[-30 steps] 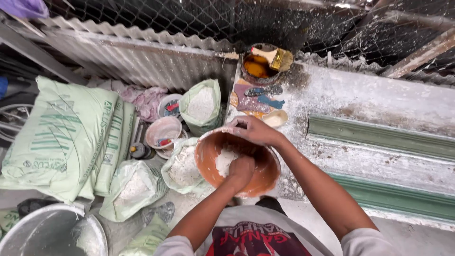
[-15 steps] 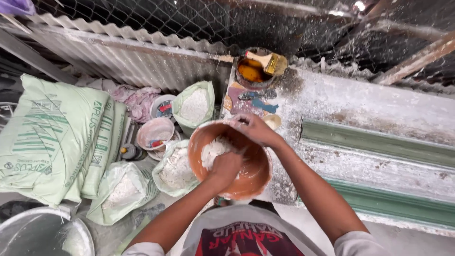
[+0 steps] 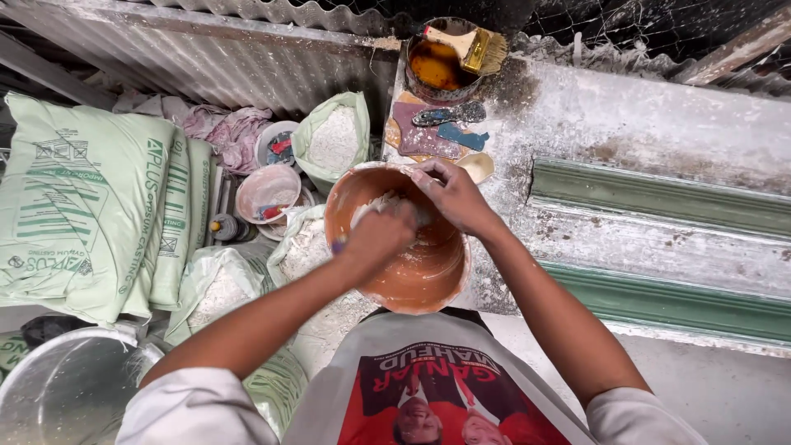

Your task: The person mixes a white powder inside a brown bowl using their hands. They then use a small brush to scrape the remaining powder from the sides of the bowl into the center.

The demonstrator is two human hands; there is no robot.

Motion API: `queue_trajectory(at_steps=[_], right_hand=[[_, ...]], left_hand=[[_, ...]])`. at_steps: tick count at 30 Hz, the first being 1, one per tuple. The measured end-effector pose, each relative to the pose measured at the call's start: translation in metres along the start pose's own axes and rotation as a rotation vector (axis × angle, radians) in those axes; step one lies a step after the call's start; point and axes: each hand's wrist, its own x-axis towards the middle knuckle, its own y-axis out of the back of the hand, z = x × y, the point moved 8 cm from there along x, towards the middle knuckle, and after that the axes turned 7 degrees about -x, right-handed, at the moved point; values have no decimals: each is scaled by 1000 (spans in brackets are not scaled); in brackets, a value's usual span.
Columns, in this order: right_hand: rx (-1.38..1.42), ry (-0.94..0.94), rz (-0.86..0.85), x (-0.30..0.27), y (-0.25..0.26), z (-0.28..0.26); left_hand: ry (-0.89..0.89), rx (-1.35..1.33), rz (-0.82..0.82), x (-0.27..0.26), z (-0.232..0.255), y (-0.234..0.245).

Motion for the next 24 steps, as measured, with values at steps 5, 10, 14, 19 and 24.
queue_trajectory(at_steps=[5, 10, 14, 19, 24], right_hand=[[-35, 95, 57, -6, -10, -15], [5, 141, 23, 2, -13, -11], [74, 101, 55, 1, -4, 3], [93, 112, 58, 5, 2, 14], [-26, 98, 128, 16, 5, 56]], left_hand=[[135, -53, -178, -23, -55, -64], [133, -36, -380, -16, -51, -29], [300, -197, -334, -36, -74, -41], [269, -219, -456, -39, -60, -44], [219, -106, 240, -9, -61, -33]])
